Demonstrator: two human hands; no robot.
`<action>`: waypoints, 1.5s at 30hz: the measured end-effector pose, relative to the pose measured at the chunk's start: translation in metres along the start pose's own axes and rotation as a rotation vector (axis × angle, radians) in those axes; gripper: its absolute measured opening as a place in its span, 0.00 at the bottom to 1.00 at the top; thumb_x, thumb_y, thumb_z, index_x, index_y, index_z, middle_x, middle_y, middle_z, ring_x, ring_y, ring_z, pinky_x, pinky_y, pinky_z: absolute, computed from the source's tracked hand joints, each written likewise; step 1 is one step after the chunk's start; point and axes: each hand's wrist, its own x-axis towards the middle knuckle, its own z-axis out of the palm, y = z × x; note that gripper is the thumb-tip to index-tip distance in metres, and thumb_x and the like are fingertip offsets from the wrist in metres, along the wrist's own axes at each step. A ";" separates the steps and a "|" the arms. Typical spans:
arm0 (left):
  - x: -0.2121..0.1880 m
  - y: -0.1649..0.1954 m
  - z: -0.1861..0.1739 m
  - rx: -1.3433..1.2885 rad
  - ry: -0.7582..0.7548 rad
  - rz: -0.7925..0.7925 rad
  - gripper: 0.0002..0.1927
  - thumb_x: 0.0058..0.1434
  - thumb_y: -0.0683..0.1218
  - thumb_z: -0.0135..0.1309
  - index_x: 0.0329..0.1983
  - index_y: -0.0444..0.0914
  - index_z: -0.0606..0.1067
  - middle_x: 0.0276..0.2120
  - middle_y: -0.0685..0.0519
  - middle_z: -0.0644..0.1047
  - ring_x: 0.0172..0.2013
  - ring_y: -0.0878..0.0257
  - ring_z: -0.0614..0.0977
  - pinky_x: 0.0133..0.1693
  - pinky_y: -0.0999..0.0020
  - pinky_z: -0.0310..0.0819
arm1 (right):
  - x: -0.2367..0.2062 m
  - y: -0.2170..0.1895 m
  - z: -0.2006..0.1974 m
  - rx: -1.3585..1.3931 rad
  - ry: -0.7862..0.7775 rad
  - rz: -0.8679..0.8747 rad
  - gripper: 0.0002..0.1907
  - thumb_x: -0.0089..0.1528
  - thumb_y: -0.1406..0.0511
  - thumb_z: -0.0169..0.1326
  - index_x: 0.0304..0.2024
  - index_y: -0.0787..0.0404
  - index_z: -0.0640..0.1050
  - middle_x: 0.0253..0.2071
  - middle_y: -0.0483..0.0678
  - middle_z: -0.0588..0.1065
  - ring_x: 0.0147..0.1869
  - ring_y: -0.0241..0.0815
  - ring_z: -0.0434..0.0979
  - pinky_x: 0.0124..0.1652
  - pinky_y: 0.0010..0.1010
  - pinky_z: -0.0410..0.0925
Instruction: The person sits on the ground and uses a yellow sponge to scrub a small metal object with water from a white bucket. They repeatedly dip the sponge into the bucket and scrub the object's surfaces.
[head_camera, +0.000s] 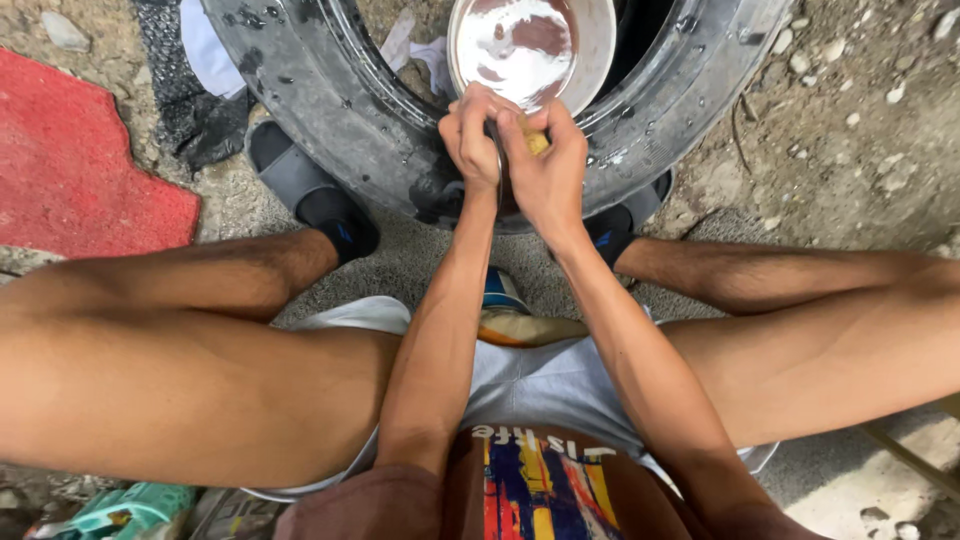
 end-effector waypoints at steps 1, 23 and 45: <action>0.000 0.000 0.000 -0.086 -0.001 -0.034 0.27 0.72 0.44 0.35 0.18 0.29 0.73 0.21 0.43 0.79 0.25 0.57 0.80 0.38 0.64 0.73 | -0.003 0.001 0.001 -0.050 0.007 0.029 0.17 0.68 0.66 0.62 0.30 0.62 0.67 0.26 0.40 0.68 0.34 0.29 0.63 0.33 0.28 0.63; 0.005 0.000 0.001 -0.186 0.024 -0.105 0.26 0.72 0.44 0.35 0.19 0.29 0.71 0.21 0.42 0.78 0.26 0.54 0.80 0.37 0.64 0.75 | -0.008 -0.001 0.007 -0.250 0.055 -0.103 0.20 0.64 0.66 0.66 0.30 0.66 0.66 0.29 0.50 0.65 0.33 0.43 0.63 0.36 0.35 0.63; 0.004 -0.003 0.001 -0.240 0.026 -0.102 0.29 0.73 0.45 0.34 0.18 0.29 0.73 0.21 0.41 0.78 0.24 0.54 0.79 0.36 0.63 0.74 | 0.003 -0.003 0.003 -0.220 0.047 0.032 0.21 0.64 0.64 0.66 0.29 0.66 0.66 0.27 0.48 0.66 0.32 0.40 0.63 0.34 0.34 0.63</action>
